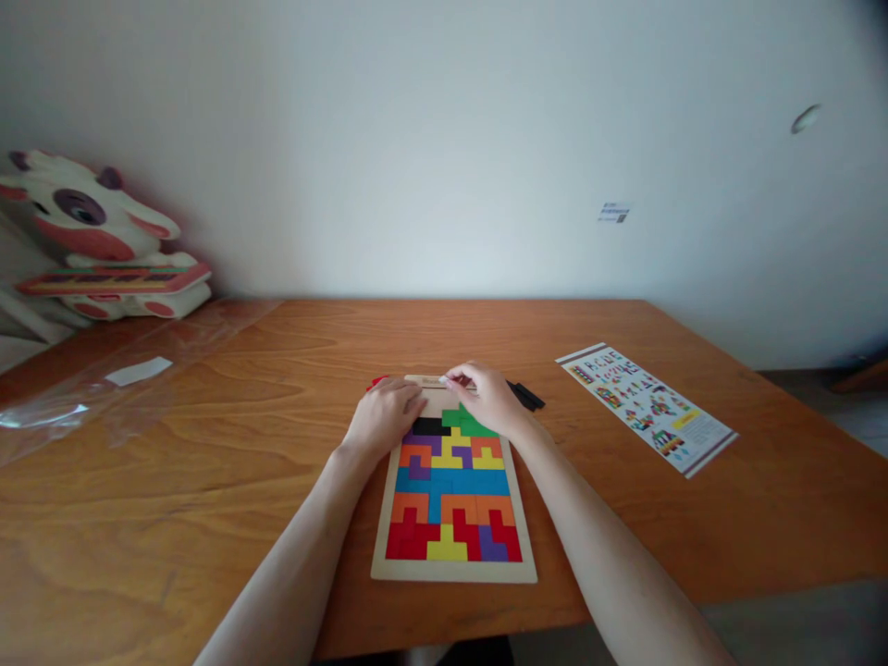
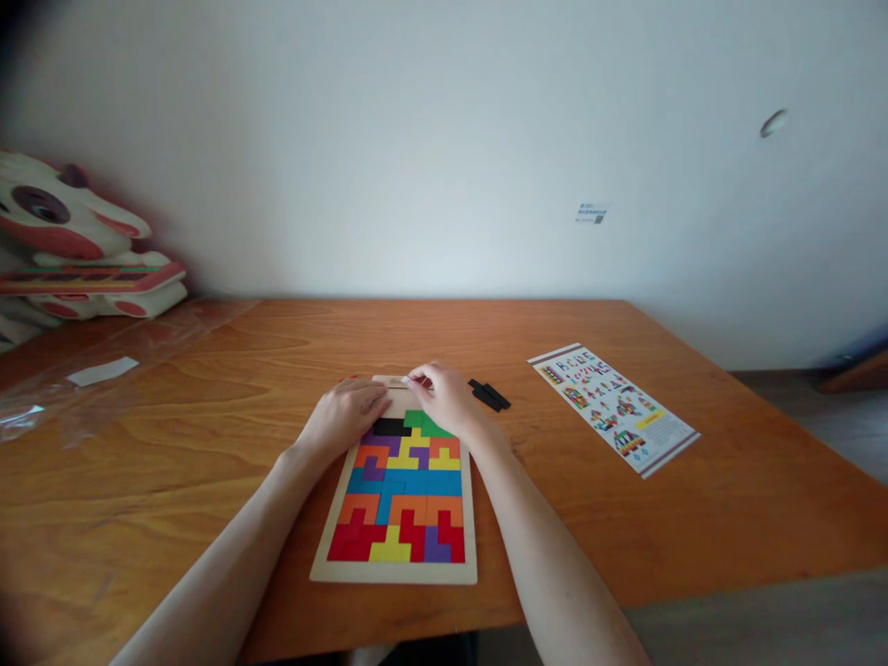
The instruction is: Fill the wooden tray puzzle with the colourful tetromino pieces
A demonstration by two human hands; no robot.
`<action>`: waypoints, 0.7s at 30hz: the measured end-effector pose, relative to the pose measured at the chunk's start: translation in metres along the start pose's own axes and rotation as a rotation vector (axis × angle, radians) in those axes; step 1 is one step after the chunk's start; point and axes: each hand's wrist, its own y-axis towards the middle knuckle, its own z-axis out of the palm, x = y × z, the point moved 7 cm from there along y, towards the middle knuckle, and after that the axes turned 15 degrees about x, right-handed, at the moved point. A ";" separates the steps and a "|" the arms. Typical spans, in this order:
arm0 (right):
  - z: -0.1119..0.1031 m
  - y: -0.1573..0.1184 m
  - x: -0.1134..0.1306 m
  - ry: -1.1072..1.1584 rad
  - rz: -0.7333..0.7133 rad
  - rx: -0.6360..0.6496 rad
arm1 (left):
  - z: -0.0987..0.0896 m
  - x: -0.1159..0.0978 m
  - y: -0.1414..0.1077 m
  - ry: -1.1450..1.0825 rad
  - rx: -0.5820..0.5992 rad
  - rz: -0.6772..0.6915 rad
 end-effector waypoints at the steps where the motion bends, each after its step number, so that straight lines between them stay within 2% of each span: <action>1: -0.009 -0.002 -0.010 -0.020 0.055 -0.046 | 0.001 0.002 0.000 -0.012 -0.001 -0.011; 5: -0.043 -0.017 -0.051 -0.139 0.345 -0.202 | 0.001 0.008 0.001 -0.014 -0.004 -0.037; 7: -0.054 -0.025 -0.064 -0.170 0.417 -0.252 | 0.001 0.009 0.001 0.013 0.004 -0.045; 12: -0.065 -0.037 -0.086 -0.162 0.486 -0.328 | -0.002 0.018 -0.001 0.037 0.016 -0.158; 17: -0.063 -0.041 -0.109 -0.119 0.521 -0.314 | -0.010 0.034 -0.007 -0.010 -0.050 -0.265; 21: -0.064 -0.043 -0.112 -0.148 0.510 -0.315 | -0.016 0.042 -0.011 0.018 -0.081 -0.351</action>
